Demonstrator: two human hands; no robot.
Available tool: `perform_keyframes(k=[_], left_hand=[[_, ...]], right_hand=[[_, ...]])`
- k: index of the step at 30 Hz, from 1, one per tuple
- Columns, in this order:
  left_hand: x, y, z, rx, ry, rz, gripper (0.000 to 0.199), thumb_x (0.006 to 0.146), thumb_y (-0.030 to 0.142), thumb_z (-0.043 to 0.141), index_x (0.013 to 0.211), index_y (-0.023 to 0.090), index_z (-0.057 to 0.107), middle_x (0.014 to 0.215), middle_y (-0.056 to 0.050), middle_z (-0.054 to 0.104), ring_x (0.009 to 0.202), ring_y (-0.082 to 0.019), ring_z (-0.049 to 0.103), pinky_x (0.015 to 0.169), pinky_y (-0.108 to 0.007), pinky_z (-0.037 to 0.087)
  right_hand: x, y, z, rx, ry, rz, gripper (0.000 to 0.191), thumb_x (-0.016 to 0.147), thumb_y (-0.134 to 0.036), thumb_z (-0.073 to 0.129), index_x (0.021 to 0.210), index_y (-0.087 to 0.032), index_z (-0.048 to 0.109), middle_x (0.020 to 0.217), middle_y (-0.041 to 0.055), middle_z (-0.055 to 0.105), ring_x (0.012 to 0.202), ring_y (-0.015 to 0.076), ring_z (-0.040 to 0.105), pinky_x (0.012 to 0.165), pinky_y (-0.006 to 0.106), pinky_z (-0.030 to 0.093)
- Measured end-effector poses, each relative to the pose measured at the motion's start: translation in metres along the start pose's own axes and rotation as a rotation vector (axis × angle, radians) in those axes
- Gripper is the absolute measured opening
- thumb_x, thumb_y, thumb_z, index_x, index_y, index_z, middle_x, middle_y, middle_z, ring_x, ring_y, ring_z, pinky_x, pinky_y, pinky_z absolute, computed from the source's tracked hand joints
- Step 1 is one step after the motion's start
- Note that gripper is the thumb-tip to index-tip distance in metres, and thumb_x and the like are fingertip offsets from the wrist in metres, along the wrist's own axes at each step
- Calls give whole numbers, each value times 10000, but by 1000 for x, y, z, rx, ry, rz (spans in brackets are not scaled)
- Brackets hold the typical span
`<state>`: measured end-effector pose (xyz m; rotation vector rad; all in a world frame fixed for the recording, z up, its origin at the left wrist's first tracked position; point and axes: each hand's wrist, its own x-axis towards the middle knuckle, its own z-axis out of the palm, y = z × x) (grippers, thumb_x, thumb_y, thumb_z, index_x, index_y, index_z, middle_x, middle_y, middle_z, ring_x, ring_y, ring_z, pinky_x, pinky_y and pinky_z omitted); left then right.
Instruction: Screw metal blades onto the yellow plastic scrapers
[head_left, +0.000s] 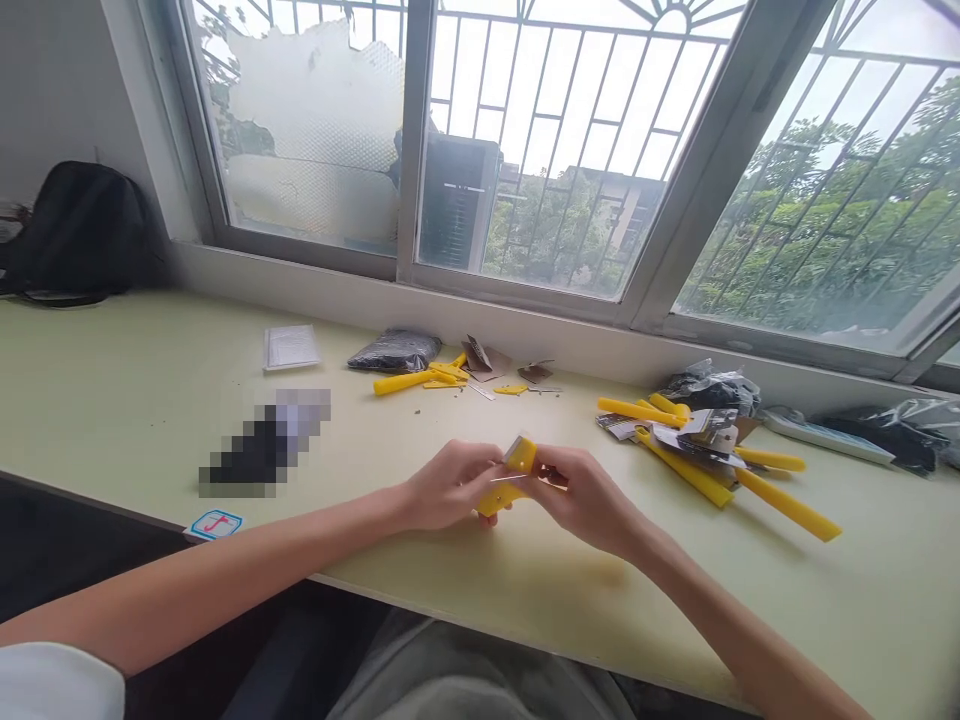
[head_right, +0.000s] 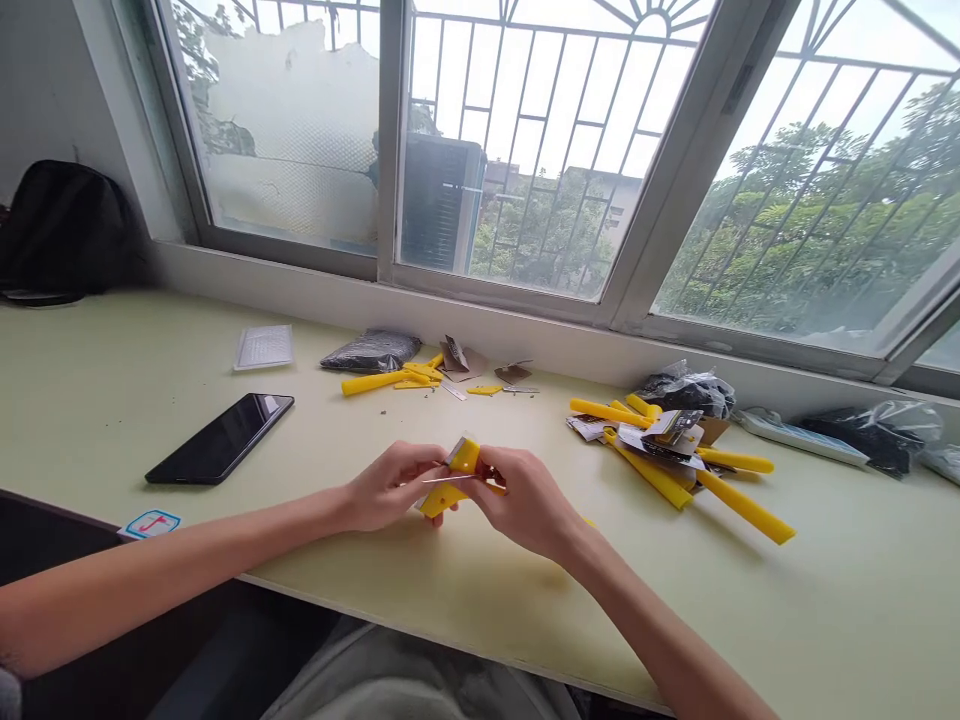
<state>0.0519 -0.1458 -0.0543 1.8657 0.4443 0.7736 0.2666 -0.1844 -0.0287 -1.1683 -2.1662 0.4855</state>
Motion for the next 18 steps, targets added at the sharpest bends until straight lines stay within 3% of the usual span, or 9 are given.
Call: perform_keyframes(k=[3,6,12,18], left_hand=[[6,-1,-3,-266,-77,-157,315,948,443,566,975,130,590,851,-120,719,663,-223,727,638,-350,596],[10,-2,-6,-383,-107,-237,259,904,384,629,956,135,581,839,-126,737,724,-259,751,692,-378,601],[15,-7,-10,-526,-159,-306,261,848,342,671,977,145,559,832,-144,756,738,-286,761,708,-404,602],[14,-8,-12,-475,-202,-287,353,868,436,712,1022,144,586,888,-157,762,766,-274,763,742,-410,608]], right_hand=[[4,5,0,249,-149,113,374,978,-512,536,870,-184,681,759,6,638,658,139,519,589,262,393],[7,9,0,384,-200,148,437,952,-569,553,850,-166,688,745,8,630,664,140,526,599,263,386],[11,12,0,401,-218,207,508,900,-646,582,823,-155,688,749,33,652,695,165,571,633,277,422],[12,12,0,415,-215,203,524,855,-669,630,818,-152,713,714,37,645,662,170,568,612,284,417]])
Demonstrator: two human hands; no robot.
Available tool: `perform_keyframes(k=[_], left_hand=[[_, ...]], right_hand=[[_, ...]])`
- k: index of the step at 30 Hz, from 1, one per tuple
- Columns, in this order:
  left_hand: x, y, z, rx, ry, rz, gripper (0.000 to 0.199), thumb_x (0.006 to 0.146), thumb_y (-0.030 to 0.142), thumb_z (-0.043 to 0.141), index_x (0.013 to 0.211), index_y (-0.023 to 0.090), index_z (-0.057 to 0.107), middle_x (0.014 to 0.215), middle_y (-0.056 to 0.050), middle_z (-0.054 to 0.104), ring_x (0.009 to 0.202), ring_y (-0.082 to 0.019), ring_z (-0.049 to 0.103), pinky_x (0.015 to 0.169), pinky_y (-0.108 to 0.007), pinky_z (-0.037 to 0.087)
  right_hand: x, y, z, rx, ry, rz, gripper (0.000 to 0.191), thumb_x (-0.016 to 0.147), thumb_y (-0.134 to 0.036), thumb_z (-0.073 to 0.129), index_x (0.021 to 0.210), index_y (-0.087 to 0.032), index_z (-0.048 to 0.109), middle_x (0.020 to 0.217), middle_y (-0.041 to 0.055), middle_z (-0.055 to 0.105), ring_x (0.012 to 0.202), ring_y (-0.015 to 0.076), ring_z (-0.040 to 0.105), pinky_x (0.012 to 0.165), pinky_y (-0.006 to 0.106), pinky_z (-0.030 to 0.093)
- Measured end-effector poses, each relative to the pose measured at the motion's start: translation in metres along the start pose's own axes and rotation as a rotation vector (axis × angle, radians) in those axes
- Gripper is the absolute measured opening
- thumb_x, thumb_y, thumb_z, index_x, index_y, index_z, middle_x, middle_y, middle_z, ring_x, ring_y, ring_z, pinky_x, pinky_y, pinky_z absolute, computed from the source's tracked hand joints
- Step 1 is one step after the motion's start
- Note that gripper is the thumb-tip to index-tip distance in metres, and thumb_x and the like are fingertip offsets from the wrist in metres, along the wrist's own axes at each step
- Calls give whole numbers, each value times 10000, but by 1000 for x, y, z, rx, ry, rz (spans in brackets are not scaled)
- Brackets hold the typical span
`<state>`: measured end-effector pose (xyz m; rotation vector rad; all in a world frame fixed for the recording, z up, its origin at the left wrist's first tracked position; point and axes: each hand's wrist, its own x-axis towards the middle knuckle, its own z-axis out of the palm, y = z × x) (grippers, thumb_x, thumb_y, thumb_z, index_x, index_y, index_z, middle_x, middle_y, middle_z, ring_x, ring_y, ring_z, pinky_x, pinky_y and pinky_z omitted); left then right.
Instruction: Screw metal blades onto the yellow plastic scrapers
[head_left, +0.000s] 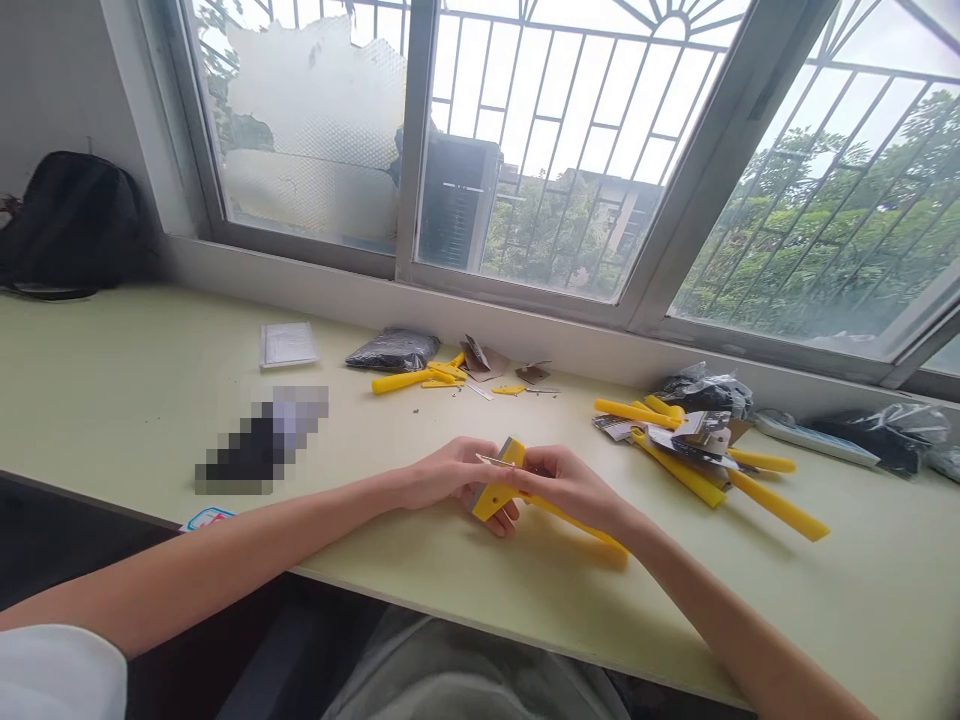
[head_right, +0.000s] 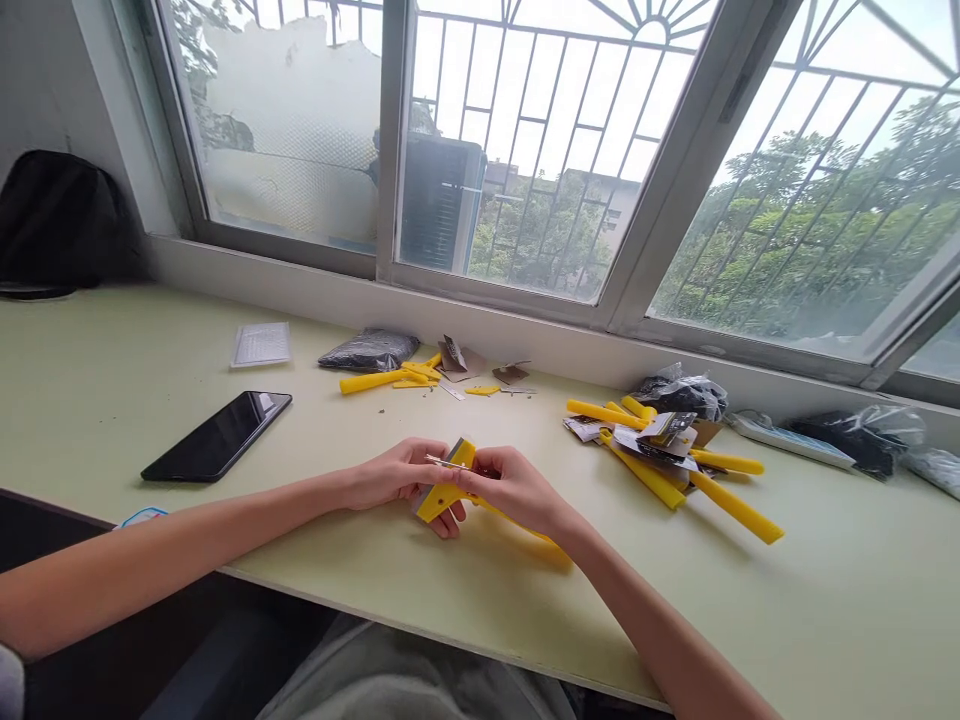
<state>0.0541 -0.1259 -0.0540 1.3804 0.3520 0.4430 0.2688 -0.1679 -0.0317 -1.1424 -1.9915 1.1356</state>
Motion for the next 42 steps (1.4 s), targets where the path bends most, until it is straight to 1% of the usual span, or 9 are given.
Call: perform_keyframes(k=[8,10,14,18,22,26,30,34,42], left_hand=[[0,-2,-1,12,-44,53,403,845,425,763,1070,137,593,912,-141,751,779,-260,762,753,-411,609],[1,-4,0,49,-27,98,384,863,434,741,1046,140,575,920,-141,745,758,-247,757,730,-404,607],[2,-9,1,221,58,202,292,882,382,705,898,160,516,897,-112,731,727,-204,736,691,-356,589],[-1,-11,0,691,120,398,142,850,220,652,812,170,525,812,-41,704,692,-137,669,649,-255,520],[-7,-10,-1,1329,44,650,107,816,94,576,872,185,580,781,3,688,655,-102,609,579,-216,417],[-8,-10,-5,1700,-50,798,60,925,156,549,966,187,579,848,-25,696,692,-132,646,542,-254,401],[-8,-12,-8,1806,-51,846,67,977,201,510,993,172,569,812,-28,670,655,-139,638,539,-269,417],[-11,-13,-7,1878,-14,779,105,981,206,493,1016,159,580,784,-18,657,616,-144,627,486,-287,378],[-13,-13,-5,1885,19,715,92,954,208,525,1015,162,576,775,-21,653,621,-146,633,460,-269,352]], right_hand=[[-1,2,1,-57,66,-32,496,874,-642,622,742,-166,666,654,-1,552,607,133,468,565,269,342],[-1,0,-1,-130,182,-54,485,880,-628,625,709,-174,624,629,-25,474,593,119,403,550,262,298],[-3,1,-18,-268,543,-196,470,981,-590,483,788,-191,638,652,-30,425,606,127,361,572,273,290],[0,18,-43,-494,742,-212,447,1018,-535,424,864,-198,673,691,-2,541,603,144,429,602,290,337],[18,41,-50,-582,655,-144,395,943,-528,556,804,-185,694,752,42,646,619,162,512,622,301,398],[55,49,-36,-418,476,-77,315,910,-436,570,864,-180,747,766,56,713,653,178,573,607,288,421],[104,52,-22,-336,476,-90,257,865,-351,573,889,-172,756,719,50,723,666,182,620,630,281,447],[137,58,-19,-316,552,-73,275,842,-328,551,883,-159,765,697,60,712,654,192,635,630,290,460],[147,64,-16,-332,474,-54,245,793,-274,579,822,-150,789,660,50,711,628,186,632,639,285,464]])
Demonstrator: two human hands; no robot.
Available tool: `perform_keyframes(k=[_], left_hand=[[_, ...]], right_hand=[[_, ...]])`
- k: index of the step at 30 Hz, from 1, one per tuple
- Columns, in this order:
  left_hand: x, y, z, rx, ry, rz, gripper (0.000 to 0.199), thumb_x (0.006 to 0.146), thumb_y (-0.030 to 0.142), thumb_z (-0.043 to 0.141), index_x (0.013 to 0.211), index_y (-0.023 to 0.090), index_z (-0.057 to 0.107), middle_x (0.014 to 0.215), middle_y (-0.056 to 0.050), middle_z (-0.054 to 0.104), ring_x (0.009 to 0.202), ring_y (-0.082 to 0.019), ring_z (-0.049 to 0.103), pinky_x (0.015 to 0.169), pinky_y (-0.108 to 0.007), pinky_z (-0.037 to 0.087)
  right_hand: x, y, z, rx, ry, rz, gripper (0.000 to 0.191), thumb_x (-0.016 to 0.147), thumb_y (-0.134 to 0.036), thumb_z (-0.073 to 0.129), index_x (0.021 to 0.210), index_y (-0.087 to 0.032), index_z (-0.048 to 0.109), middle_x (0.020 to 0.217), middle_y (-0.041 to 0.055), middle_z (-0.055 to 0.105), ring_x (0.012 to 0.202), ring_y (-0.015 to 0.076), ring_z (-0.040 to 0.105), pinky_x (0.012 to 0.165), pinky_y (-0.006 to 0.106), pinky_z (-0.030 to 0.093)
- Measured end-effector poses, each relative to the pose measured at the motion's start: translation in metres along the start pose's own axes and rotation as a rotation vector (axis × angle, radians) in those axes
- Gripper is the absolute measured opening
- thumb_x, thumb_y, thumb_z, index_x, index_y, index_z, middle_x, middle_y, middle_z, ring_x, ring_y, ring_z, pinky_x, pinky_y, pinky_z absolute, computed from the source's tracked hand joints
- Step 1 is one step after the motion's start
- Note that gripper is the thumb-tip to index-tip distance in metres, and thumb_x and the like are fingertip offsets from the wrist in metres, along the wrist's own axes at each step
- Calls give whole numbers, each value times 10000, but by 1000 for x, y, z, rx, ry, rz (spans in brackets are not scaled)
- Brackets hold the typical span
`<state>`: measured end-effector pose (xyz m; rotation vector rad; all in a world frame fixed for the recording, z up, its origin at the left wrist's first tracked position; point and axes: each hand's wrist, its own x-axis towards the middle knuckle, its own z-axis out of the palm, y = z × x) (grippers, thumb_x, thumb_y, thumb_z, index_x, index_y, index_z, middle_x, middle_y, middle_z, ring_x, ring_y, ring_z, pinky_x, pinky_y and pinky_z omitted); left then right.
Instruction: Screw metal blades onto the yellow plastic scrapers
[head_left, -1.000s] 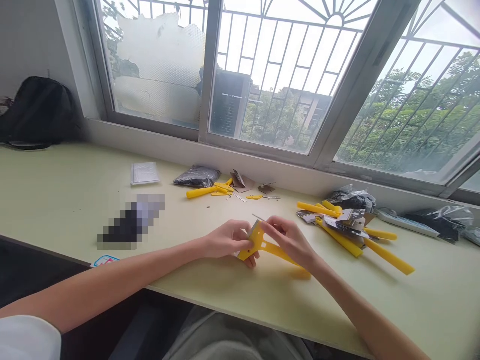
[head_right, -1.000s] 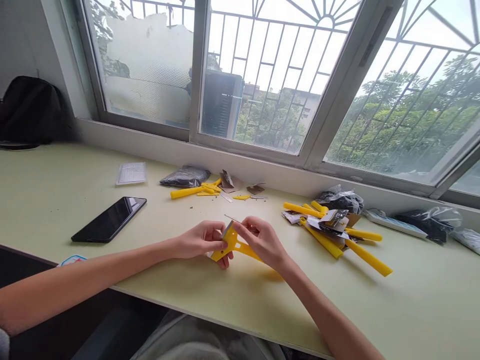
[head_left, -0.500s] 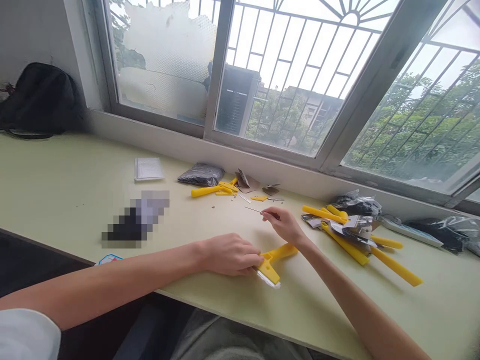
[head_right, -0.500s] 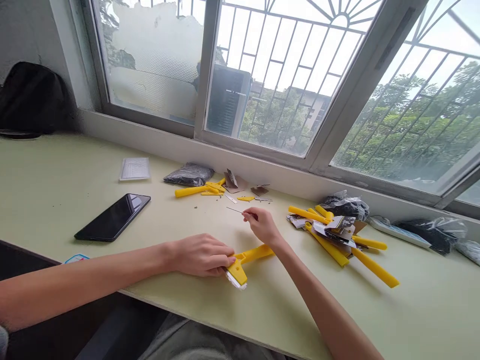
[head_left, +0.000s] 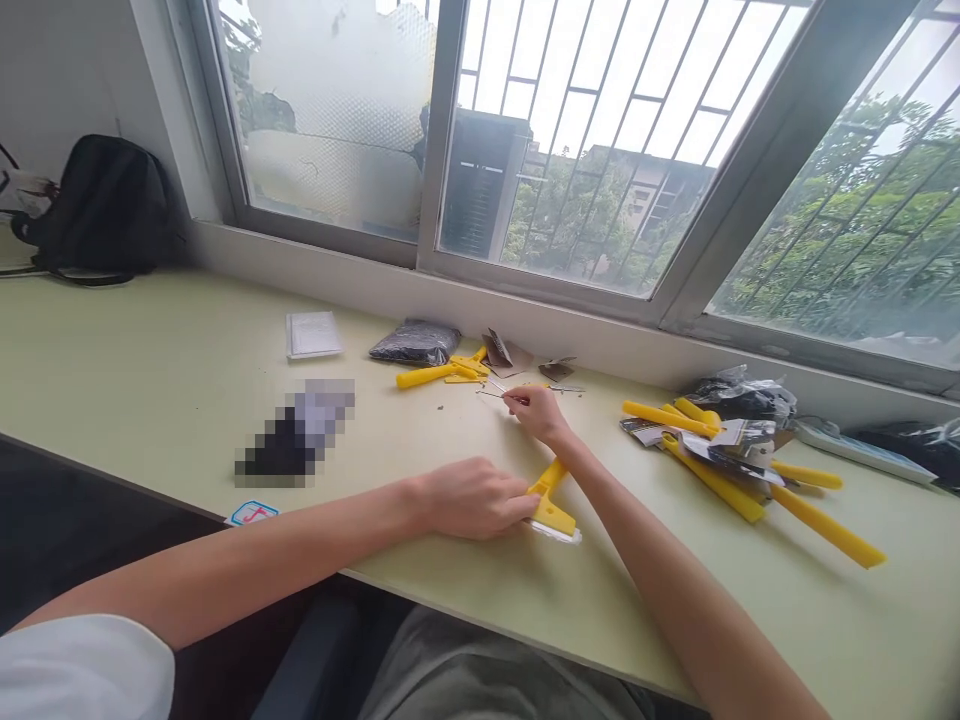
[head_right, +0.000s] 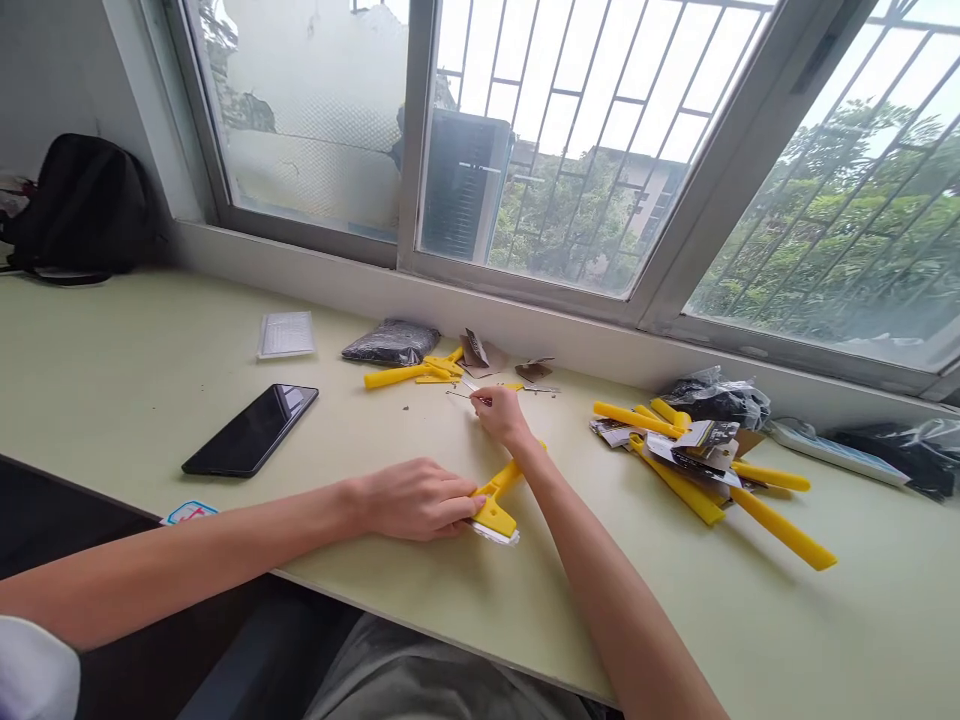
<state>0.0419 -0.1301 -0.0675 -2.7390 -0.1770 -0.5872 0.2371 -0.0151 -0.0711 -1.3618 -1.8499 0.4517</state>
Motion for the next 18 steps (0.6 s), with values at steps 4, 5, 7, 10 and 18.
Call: perform_keyframes(k=[4,5,7,10,18], left_hand=[[1,0,-2,-19,-30,1,95,961,205,507,1008,164,578,782,-27,661,636,-145,639,477,-264,365],[1,0,-2,-21,-35,4,96,962,204,503,1009,164,577,787,-28,664,640,-147,642,481,-269,373],[1,-1,-2,-19,-31,9,97,963,203,502,1017,163,573,791,-27,665,642,-153,646,489,-280,392],[1,-1,-3,-4,-28,11,103,965,205,505,1030,161,571,789,-24,665,639,-154,648,499,-283,409],[1,-1,-5,5,-34,18,139,992,213,486,1081,157,576,837,-29,678,673,-144,663,519,-280,422]], right_hand=[[-1,-2,1,1,-22,7,235,779,-218,588,853,-133,794,654,54,718,637,179,643,679,283,482],[-1,-2,1,2,-23,6,233,780,-210,589,860,-133,794,657,54,720,644,177,645,691,282,485],[-1,-4,0,3,-18,6,223,783,-204,586,847,-139,789,654,49,717,649,172,641,695,279,484],[-3,-8,-2,9,0,8,210,782,-218,583,809,-151,780,653,44,712,644,172,631,665,276,473],[-10,-16,-16,97,110,24,280,827,-298,571,904,-130,781,704,66,714,701,193,663,682,297,478]])
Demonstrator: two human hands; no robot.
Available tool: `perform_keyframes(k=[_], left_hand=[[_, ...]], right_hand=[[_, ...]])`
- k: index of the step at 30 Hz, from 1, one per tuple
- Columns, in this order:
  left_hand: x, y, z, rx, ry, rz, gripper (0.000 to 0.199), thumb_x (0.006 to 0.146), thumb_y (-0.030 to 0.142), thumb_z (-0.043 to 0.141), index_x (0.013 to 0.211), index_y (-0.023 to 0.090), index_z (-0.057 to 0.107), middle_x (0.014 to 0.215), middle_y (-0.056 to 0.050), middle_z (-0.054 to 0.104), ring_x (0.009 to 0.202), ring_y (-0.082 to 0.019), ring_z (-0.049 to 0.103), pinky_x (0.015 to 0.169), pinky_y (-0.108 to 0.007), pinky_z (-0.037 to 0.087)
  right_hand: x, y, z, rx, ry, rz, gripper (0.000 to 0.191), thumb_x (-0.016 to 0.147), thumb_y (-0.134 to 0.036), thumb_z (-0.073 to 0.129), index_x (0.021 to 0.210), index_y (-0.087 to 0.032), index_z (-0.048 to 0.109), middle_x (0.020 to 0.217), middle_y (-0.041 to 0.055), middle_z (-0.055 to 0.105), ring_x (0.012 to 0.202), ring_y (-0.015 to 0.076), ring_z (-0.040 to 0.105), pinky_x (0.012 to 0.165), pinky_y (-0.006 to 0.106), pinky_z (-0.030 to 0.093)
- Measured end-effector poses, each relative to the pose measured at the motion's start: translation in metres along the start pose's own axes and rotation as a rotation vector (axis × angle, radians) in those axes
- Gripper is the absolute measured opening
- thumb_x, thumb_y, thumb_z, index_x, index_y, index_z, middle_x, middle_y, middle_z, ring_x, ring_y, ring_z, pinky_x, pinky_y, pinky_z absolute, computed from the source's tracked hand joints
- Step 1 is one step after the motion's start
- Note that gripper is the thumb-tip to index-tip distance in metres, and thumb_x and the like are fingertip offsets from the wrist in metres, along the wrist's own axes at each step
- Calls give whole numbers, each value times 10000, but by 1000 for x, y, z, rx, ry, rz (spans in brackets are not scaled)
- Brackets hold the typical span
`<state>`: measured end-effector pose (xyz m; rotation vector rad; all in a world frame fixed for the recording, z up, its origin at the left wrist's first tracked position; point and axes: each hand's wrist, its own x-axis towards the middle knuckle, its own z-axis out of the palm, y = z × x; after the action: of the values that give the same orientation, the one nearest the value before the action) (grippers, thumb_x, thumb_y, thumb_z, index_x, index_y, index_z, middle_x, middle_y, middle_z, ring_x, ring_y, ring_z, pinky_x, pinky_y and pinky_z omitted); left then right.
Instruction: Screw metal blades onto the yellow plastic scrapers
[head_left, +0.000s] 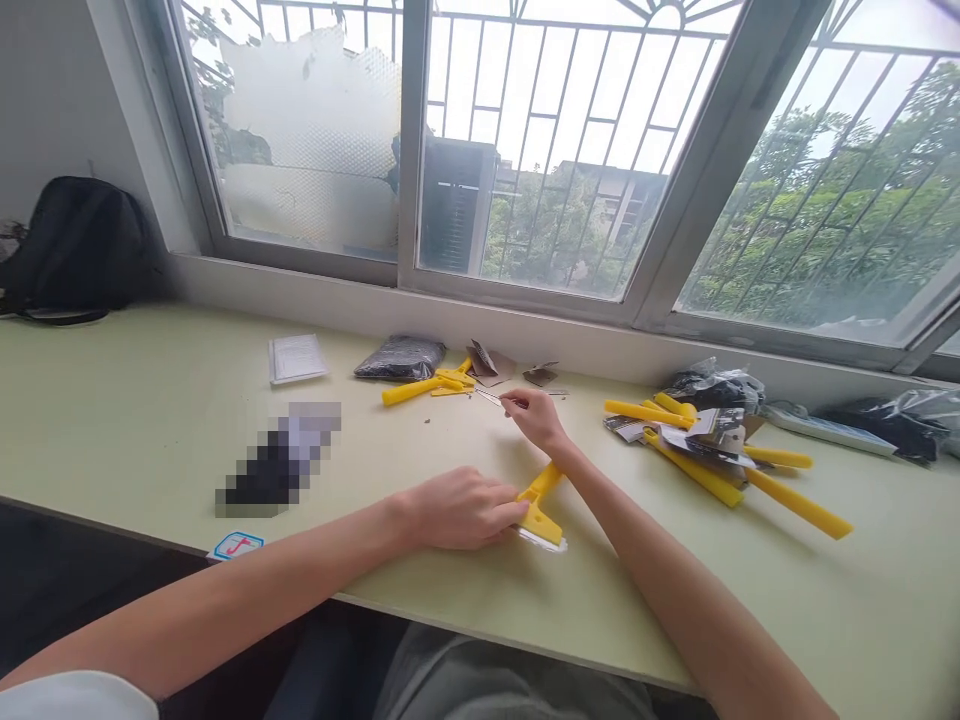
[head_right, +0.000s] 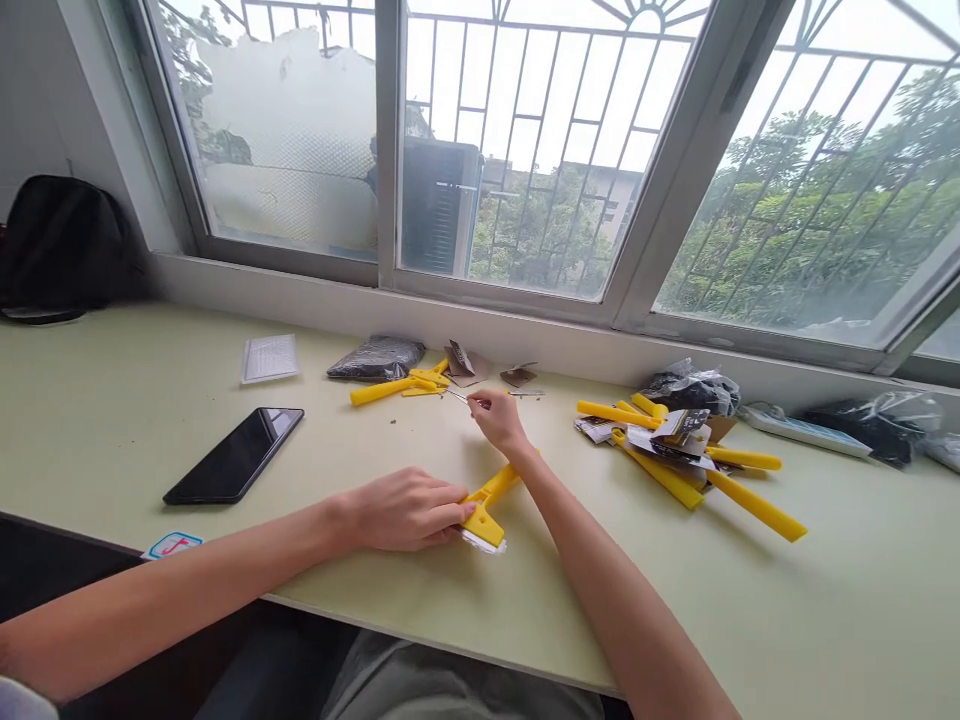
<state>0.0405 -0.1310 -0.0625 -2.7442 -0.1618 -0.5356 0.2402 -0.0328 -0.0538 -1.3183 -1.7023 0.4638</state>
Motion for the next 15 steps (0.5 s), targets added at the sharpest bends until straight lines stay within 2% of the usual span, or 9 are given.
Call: perform_keyframes(k=[2,4,7,10,12,15], left_hand=[[0,-1,0,-8,13,12,132,988,201,491,1081,154,573,848,-32,678,683,-147,664,535,-284,433],[-1,-1,0,-24,17,3,84,975,184,505,1016,157,574,842,-30,673,684,-152,661,545,-292,439],[-1,-3,1,-50,6,-36,79,953,159,523,880,174,548,820,-17,664,684,-154,653,548,-296,431],[0,-3,3,-53,11,-47,114,944,136,518,841,184,523,802,-9,653,672,-151,639,540,-297,412],[0,-3,3,-49,21,-43,117,947,133,509,843,187,515,802,-11,646,672,-148,633,543,-289,408],[0,-2,1,-43,16,-32,97,965,145,490,881,187,515,816,-17,638,682,-142,631,549,-271,418]], right_hand=[[-12,-7,-14,23,1,-3,282,836,-330,596,906,-130,783,717,67,715,706,191,663,676,297,482],[-35,-18,-37,43,-12,-7,311,848,-390,628,938,-137,784,741,66,719,705,185,656,652,290,483],[-88,-34,-80,93,-81,-7,353,868,-465,669,1020,-170,788,791,63,714,747,186,639,652,286,489],[-144,-45,-114,62,-167,87,365,877,-504,681,1051,-203,791,727,46,677,674,172,596,567,270,456],[-170,-47,-124,42,-204,113,342,896,-499,666,1054,-223,791,735,42,667,684,173,596,578,269,463],[-188,-42,-123,33,-250,99,321,917,-489,645,1042,-231,791,740,41,665,688,174,595,593,271,474]])
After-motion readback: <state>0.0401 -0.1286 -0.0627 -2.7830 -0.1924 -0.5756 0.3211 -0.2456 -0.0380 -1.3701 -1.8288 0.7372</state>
